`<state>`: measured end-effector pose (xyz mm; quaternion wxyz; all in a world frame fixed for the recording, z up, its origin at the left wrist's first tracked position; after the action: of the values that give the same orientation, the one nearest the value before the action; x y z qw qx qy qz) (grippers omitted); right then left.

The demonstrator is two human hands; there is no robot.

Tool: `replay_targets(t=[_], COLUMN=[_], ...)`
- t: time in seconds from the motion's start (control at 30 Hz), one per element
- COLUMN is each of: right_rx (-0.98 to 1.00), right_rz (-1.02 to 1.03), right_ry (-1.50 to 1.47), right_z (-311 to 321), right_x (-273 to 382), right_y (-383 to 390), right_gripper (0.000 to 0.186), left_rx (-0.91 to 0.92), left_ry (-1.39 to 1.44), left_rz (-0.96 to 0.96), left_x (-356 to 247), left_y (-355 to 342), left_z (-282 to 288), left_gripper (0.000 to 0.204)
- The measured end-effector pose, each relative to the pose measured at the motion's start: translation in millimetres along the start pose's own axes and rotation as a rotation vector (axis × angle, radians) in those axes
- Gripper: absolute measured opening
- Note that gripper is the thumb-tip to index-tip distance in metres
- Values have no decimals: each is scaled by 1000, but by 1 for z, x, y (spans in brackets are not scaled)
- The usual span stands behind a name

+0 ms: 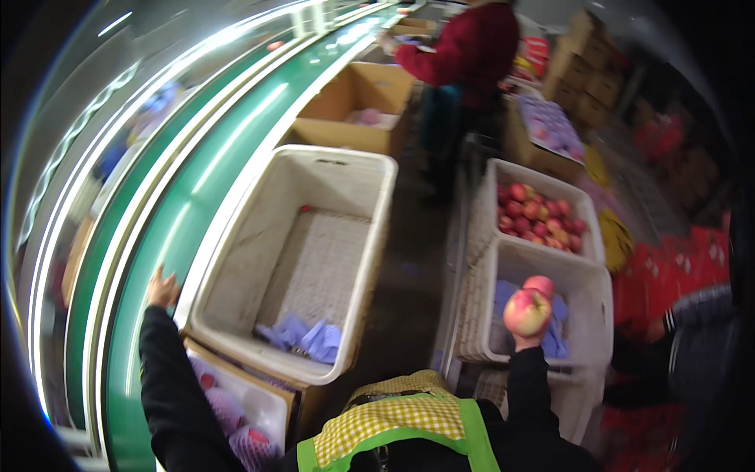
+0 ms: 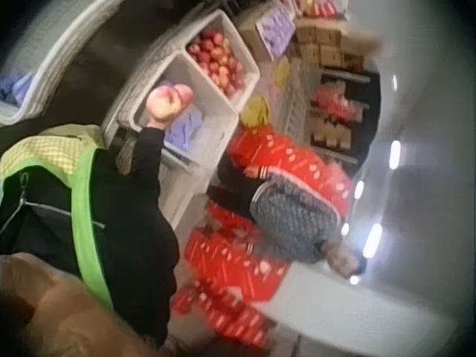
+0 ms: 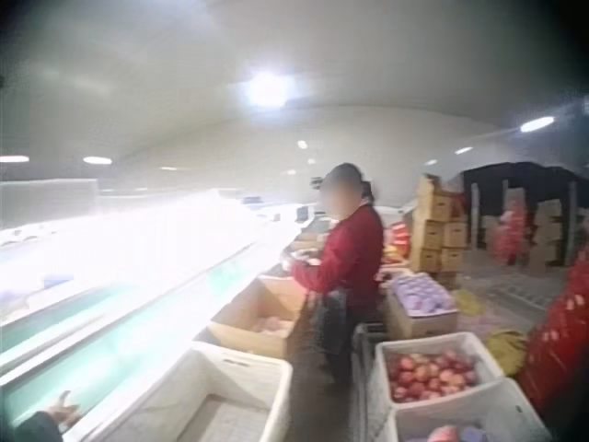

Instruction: The person wraps individual apples in purple foam netting and places them into a white tray. The person repeatedly picks apples from a bin, wraps each one, and arranges them in the tray.

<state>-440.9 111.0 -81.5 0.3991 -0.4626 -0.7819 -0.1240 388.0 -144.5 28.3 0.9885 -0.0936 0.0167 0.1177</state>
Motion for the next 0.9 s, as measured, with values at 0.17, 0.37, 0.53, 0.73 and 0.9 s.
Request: replay_targets(t=[0.17, 0.37, 0.53, 0.73, 0.9], right_rx=[-193, -116, -147, -160, 79], right_rz=[1, -158, -234, -354, -223], right_ry=[-59, -279, -317, -564, -430], right_z=[-2, -14, -45, -60, -106], right_x=[14, 43, 25, 2, 6], right_y=[37, 57, 38, 13, 8], right_gripper=[15, 53, 52, 40, 39], left_rx=[396, 216, 415, 400, 305], left_ry=[733, 397, 1025, 1164, 1206], left_rz=[504, 448, 210, 195, 126], left_x=[86, 27, 111, -110, -173], left_y=[-1, 28, -39, 33, 85], left_z=[-45, 8, 22, 139, 182], left_gripper=[19, 18, 24, 45, 49])
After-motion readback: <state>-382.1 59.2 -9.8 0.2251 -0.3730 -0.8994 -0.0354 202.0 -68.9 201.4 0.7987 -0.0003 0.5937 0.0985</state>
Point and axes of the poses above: each hand's wrist, its own y-axis away from the middle knuckle, its own z-axis out of the back of the hand, x = y × z, the point moved 2 cm from there along -y, towards the middle knuckle, and after that the axes turned 15 degrees about z, right-handed, at the moved point
